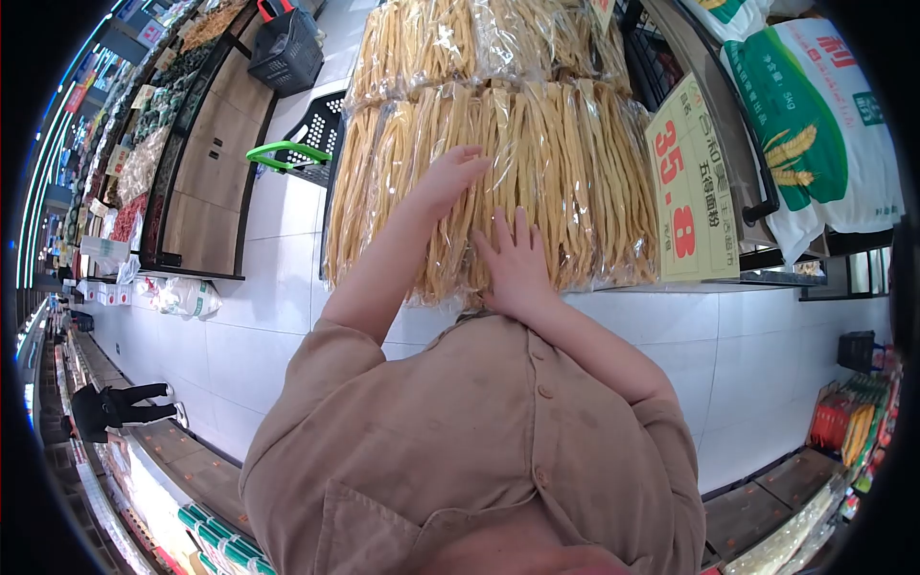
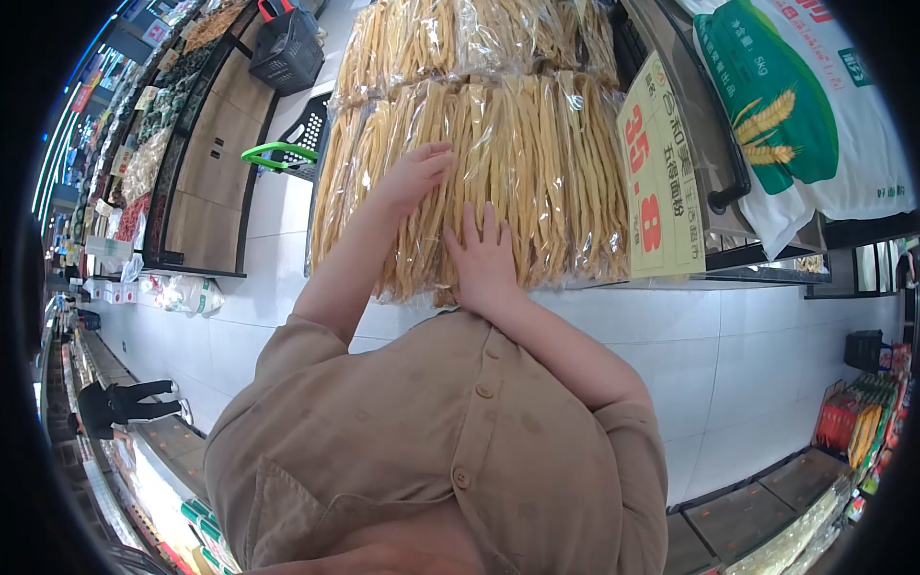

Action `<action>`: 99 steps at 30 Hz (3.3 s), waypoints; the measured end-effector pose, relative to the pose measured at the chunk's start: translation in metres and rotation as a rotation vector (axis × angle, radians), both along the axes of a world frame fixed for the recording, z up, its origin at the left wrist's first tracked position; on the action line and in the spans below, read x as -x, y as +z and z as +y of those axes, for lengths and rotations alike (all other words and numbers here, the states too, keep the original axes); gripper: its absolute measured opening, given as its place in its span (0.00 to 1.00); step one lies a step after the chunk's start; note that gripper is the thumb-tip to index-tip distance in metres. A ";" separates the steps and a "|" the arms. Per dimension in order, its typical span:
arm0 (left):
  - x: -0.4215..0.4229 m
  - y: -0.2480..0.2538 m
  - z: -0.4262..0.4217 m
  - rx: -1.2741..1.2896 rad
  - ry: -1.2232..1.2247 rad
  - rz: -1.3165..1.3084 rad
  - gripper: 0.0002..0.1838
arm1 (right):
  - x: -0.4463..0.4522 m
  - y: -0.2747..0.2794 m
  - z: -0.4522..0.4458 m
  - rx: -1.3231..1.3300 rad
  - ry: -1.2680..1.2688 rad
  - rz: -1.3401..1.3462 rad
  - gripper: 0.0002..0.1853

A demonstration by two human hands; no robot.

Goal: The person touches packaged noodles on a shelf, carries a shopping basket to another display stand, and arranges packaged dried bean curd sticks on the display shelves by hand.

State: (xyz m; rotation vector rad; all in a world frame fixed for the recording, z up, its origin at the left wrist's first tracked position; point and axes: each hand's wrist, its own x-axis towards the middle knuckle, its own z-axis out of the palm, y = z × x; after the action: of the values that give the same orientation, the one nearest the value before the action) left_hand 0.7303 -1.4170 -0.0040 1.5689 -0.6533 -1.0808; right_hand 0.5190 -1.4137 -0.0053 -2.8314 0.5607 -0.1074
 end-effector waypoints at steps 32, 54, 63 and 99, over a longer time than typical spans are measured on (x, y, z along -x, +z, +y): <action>0.060 -0.005 -0.007 0.185 -0.037 1.064 0.24 | 0.049 0.007 0.022 -1.181 -0.202 -1.041 0.28; 0.072 0.025 0.022 -0.215 -0.293 -1.309 0.42 | 0.071 0.036 -0.007 -0.307 -0.075 -0.325 0.39; 0.031 0.023 0.035 -0.237 -0.091 -1.368 0.44 | 0.051 -0.006 -0.020 -0.214 0.060 -0.131 0.42; -0.025 -0.061 0.066 0.946 -0.418 1.507 0.33 | 0.000 0.025 -0.004 -1.980 -0.288 -0.405 0.30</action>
State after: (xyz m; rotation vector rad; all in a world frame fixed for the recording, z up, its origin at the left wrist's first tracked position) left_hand 0.7557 -1.3506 -0.0649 -0.3637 -0.2760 -1.5446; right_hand 0.5190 -1.4173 0.0201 -0.7756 0.4695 -0.0823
